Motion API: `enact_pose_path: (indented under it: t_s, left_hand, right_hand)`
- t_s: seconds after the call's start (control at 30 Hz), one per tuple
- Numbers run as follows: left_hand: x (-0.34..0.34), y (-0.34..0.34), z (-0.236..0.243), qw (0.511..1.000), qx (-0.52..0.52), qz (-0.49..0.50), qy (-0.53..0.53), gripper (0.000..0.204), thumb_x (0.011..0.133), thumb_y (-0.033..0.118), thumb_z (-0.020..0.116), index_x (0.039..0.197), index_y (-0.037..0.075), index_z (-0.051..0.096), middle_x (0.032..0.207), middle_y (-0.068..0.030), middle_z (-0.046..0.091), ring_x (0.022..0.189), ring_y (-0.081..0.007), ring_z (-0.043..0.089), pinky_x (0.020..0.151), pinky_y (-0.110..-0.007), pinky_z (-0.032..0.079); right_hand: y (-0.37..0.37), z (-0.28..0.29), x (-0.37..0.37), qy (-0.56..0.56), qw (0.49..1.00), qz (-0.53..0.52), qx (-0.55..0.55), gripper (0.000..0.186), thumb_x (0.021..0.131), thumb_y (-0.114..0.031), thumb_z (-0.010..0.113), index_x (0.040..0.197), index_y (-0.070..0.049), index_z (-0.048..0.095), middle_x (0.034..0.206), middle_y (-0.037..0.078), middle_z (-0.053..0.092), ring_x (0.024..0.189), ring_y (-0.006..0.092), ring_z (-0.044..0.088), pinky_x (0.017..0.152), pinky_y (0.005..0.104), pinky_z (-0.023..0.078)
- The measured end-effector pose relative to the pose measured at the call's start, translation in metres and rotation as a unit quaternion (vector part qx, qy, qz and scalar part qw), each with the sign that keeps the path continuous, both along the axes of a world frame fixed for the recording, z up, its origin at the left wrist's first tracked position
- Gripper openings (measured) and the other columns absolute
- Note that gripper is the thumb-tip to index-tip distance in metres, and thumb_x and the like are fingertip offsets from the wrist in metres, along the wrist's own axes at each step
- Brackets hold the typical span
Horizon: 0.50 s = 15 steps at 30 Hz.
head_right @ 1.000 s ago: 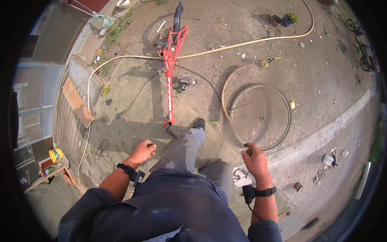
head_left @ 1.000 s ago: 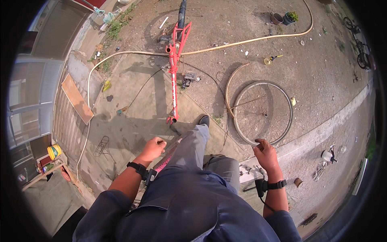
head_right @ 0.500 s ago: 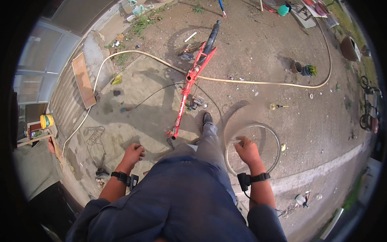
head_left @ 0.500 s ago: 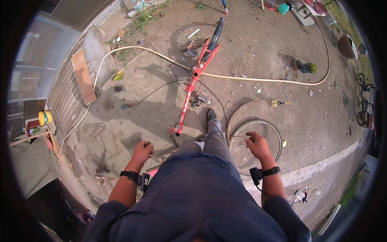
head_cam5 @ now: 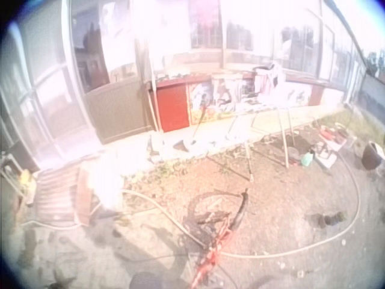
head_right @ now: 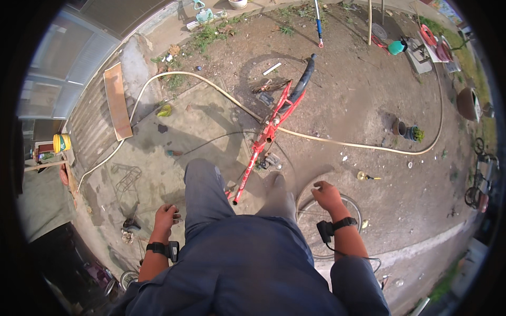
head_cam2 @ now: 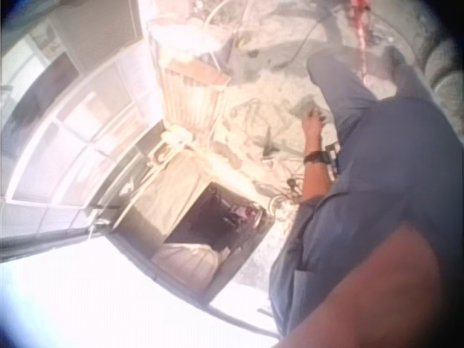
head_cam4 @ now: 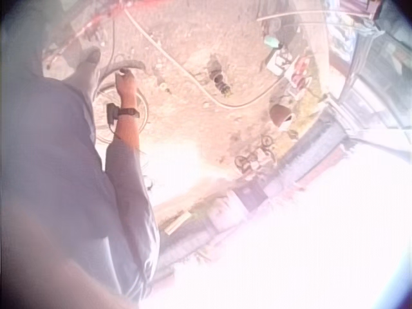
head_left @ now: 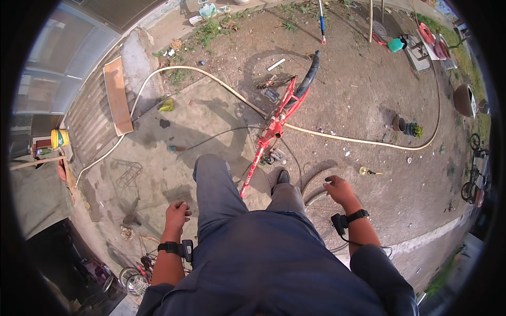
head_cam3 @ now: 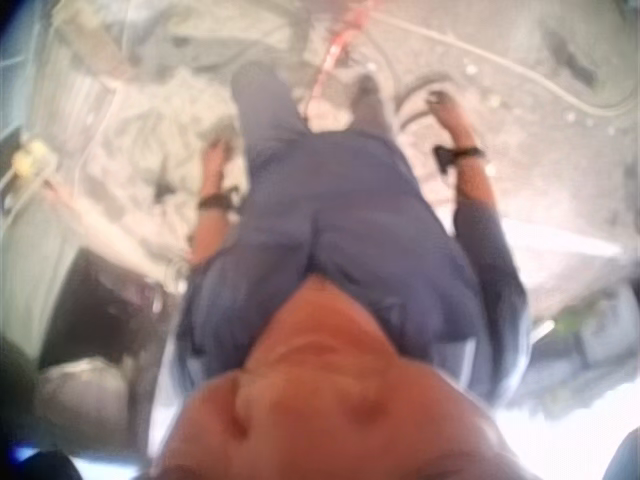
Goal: The person works on a bicycle in an outdoor yard, using a screwdriver to manipulate a small component. They then walk into a house, enter a room, and open a desk drawer to retrieve a small item.
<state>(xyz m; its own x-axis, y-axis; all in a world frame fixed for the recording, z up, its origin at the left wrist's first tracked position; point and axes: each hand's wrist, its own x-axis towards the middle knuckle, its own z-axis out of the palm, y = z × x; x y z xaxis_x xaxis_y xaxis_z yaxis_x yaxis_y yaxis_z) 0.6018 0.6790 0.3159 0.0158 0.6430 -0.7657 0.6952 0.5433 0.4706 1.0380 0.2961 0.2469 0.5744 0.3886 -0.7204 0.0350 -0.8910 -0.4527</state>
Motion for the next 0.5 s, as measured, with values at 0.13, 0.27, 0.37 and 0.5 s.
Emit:
enact_pose_path:
  t_s: [0.13, 0.27, 0.37, 0.5]
  left_hand:
    - [-0.009, 0.075, -0.020, 0.999, -0.005, 0.030, 0.018, 0.029, 0.096, 0.022, 0.061, 0.114, -0.001, 0.061, 0.095, -0.0087, 0.066, 0.075, -0.0171, 0.066, 0.056, -0.029, 0.050]
    - [0.008, 0.191, -0.060, 0.999, -0.038, -0.008, 0.014, 0.030, 0.096, 0.022, 0.061, 0.115, -0.001, 0.060, 0.097, -0.0093, 0.067, 0.075, -0.0173, 0.067, 0.056, -0.030, 0.051]
    - [0.025, 0.282, -0.075, 0.997, -0.048, -0.058, -0.014, 0.030, 0.096, 0.023, 0.062, 0.115, 0.000, 0.060, 0.098, -0.0093, 0.068, 0.076, -0.0173, 0.067, 0.057, -0.030, 0.051]
    - [0.050, 0.389, -0.053, 0.993, -0.047, -0.110, -0.009, 0.032, 0.096, 0.024, 0.062, 0.116, 0.000, 0.060, 0.099, -0.0090, 0.068, 0.077, -0.0169, 0.068, 0.059, -0.030, 0.051]
  right_hand:
    - [0.079, -0.014, 0.010, -0.012, 1.000, 0.014, 0.003, 0.042, 0.086, -0.030, 0.066, 0.119, -0.004, 0.069, 0.097, 0.020, 0.074, 0.093, 0.0333, 0.072, 0.084, 0.0395, 0.056]
    - [0.164, -0.026, 0.003, -0.002, 0.999, -0.035, 0.008, 0.042, 0.089, -0.026, 0.066, 0.119, 0.002, 0.066, 0.098, 0.018, 0.074, 0.083, 0.0245, 0.072, 0.077, 0.0360, 0.056]
    - [0.229, -0.014, -0.016, 0.017, 0.998, -0.051, -0.036, 0.041, 0.091, -0.023, 0.066, 0.120, 0.006, 0.064, 0.099, 0.017, 0.074, 0.079, 0.0205, 0.072, 0.074, 0.0341, 0.057]
    - [0.326, 0.010, -0.025, 0.040, 0.996, -0.083, 0.009, 0.041, 0.092, -0.022, 0.066, 0.121, 0.006, 0.063, 0.101, 0.017, 0.073, 0.079, 0.0200, 0.071, 0.074, 0.0332, 0.056]
